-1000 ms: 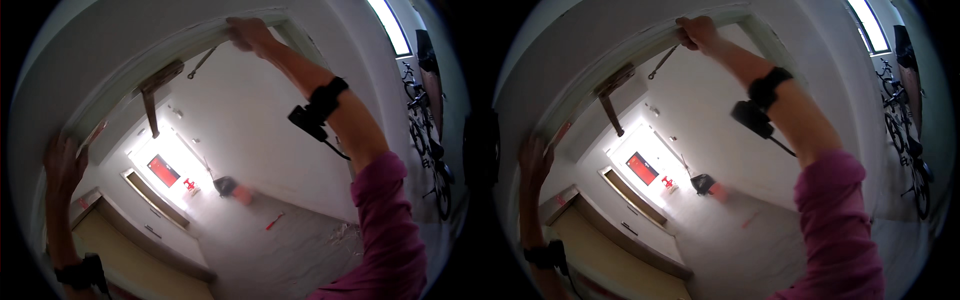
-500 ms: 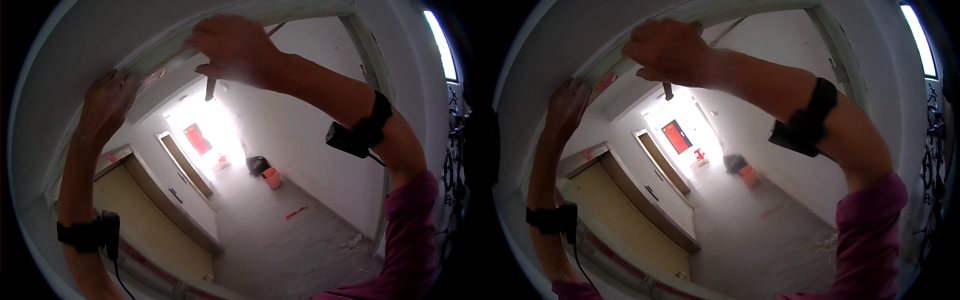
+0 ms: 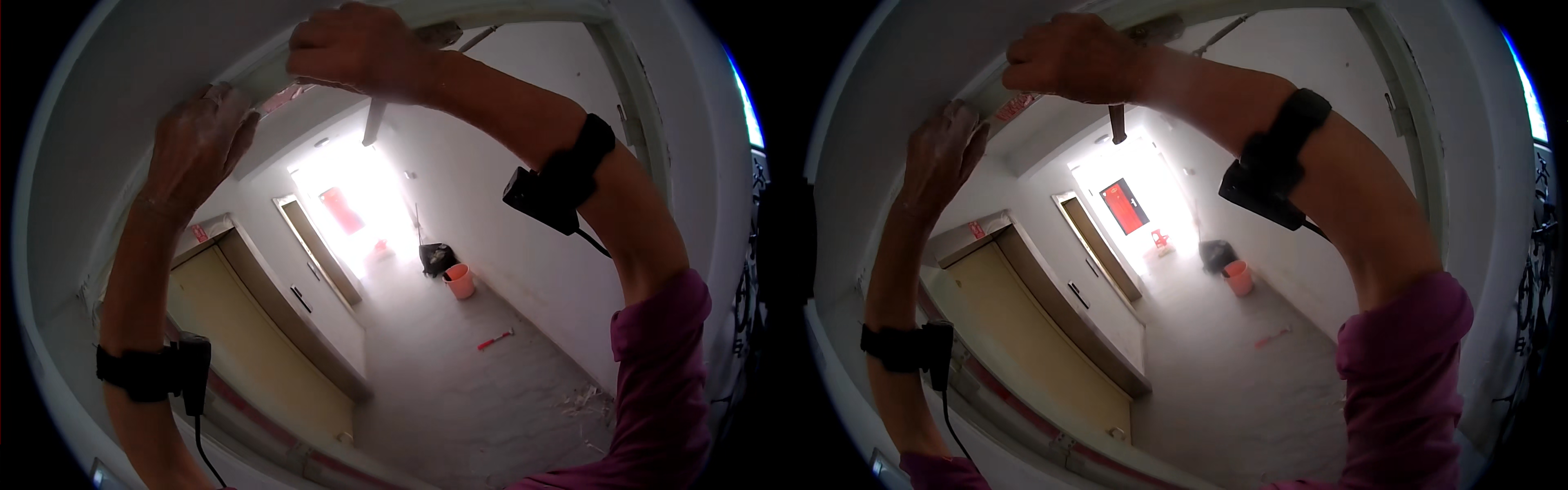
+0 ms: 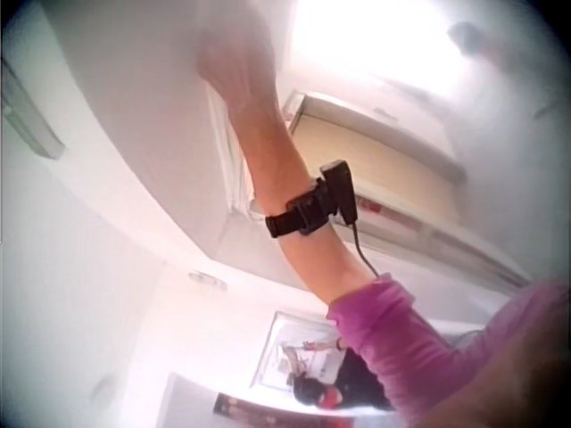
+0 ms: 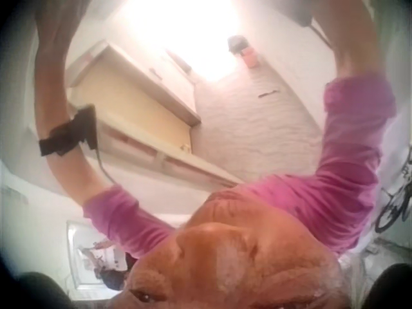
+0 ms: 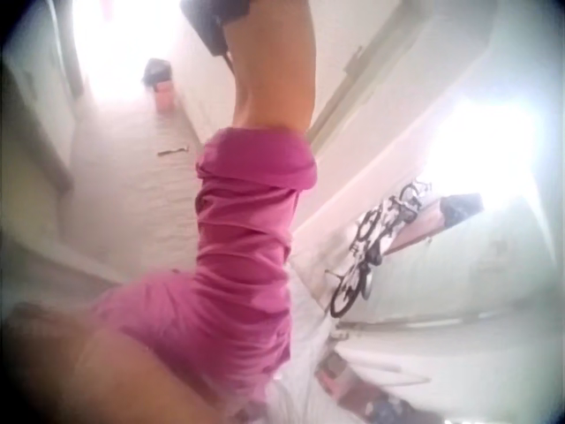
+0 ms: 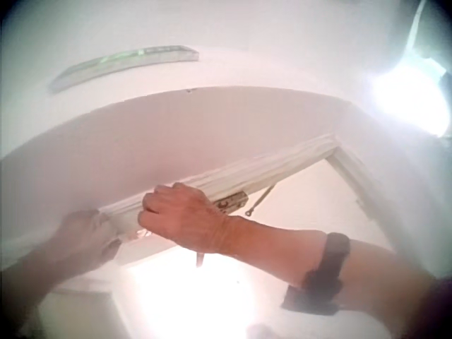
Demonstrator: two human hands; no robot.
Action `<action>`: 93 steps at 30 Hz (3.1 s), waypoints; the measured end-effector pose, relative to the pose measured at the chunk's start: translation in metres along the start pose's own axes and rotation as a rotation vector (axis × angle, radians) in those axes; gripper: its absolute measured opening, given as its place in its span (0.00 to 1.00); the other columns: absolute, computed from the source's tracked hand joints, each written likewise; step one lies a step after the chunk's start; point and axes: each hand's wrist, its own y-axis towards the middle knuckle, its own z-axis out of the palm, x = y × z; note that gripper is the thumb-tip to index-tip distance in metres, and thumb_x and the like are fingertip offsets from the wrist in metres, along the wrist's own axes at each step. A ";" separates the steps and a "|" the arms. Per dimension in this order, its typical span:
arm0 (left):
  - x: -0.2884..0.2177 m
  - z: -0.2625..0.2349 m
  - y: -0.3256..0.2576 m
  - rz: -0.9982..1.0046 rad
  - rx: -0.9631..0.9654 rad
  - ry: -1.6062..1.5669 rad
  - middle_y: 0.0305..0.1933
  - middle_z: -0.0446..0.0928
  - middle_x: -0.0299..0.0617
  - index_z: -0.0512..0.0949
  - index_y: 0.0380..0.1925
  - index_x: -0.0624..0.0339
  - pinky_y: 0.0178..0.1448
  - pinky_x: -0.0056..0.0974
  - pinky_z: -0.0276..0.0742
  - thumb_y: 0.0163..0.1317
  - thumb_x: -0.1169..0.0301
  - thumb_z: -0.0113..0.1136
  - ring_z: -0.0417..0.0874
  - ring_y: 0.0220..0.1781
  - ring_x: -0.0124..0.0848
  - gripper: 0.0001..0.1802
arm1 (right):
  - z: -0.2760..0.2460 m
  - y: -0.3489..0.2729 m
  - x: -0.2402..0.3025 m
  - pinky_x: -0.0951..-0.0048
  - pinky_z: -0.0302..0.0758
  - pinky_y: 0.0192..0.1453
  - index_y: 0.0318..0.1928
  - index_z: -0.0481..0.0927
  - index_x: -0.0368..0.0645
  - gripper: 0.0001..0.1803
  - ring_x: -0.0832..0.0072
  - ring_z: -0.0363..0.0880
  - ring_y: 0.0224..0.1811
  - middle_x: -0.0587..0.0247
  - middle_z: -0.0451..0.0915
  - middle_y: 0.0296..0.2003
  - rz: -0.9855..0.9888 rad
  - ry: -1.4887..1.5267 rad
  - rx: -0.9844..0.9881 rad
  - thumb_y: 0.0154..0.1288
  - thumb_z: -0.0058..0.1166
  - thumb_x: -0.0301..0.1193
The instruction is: Repairing or peeling a strip of material from the top part of a door frame in a hallway.
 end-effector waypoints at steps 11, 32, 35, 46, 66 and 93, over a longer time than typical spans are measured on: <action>-0.012 0.016 0.017 0.015 -0.175 0.023 0.38 0.84 0.45 0.77 0.37 0.56 0.36 0.43 0.84 0.58 0.73 0.71 0.86 0.37 0.40 0.12 | -0.006 0.002 -0.002 0.62 0.79 0.38 0.34 0.74 0.42 0.06 0.63 0.79 0.37 0.56 0.76 0.33 -0.008 0.193 0.189 0.60 0.60 0.26; -0.001 0.021 0.014 0.148 -0.226 -0.038 0.34 0.83 0.47 0.74 0.35 0.58 0.36 0.44 0.86 0.59 0.79 0.69 0.87 0.35 0.41 0.12 | -0.013 -0.001 -0.003 0.66 0.75 0.36 0.34 0.74 0.43 0.05 0.66 0.75 0.30 0.60 0.74 0.29 -0.025 0.279 0.079 0.62 0.58 0.27; -0.003 0.022 0.015 0.139 -0.277 -0.074 0.33 0.82 0.48 0.74 0.34 0.59 0.36 0.45 0.85 0.59 0.78 0.69 0.87 0.34 0.43 0.11 | -0.016 -0.005 -0.005 0.64 0.77 0.35 0.33 0.75 0.42 0.07 0.65 0.77 0.28 0.59 0.75 0.27 0.016 0.312 0.020 0.62 0.61 0.26; -0.019 0.018 0.022 -0.006 -0.272 -0.006 0.33 0.81 0.44 0.77 0.36 0.55 0.36 0.44 0.82 0.55 0.73 0.73 0.86 0.36 0.42 0.13 | -0.025 0.001 -0.005 0.62 0.76 0.37 0.34 0.74 0.43 0.09 0.61 0.78 0.32 0.57 0.75 0.29 0.036 0.300 -0.014 0.59 0.64 0.24; -0.035 0.029 0.040 -0.042 -0.407 -0.055 0.32 0.82 0.39 0.76 0.36 0.53 0.41 0.44 0.83 0.50 0.69 0.77 0.86 0.36 0.39 0.18 | -0.031 -0.011 -0.017 0.70 0.77 0.26 0.29 0.74 0.42 0.10 0.69 0.79 0.23 0.60 0.77 0.22 0.113 0.397 0.011 0.61 0.64 0.21; -0.040 0.049 0.073 -0.288 -0.331 -0.223 0.32 0.85 0.42 0.81 0.38 0.52 0.39 0.48 0.83 0.60 0.65 0.68 0.88 0.36 0.44 0.09 | -0.042 -0.008 -0.020 0.70 0.78 0.35 0.35 0.78 0.38 0.11 0.70 0.80 0.31 0.56 0.79 0.30 0.404 0.583 0.055 0.57 0.70 0.24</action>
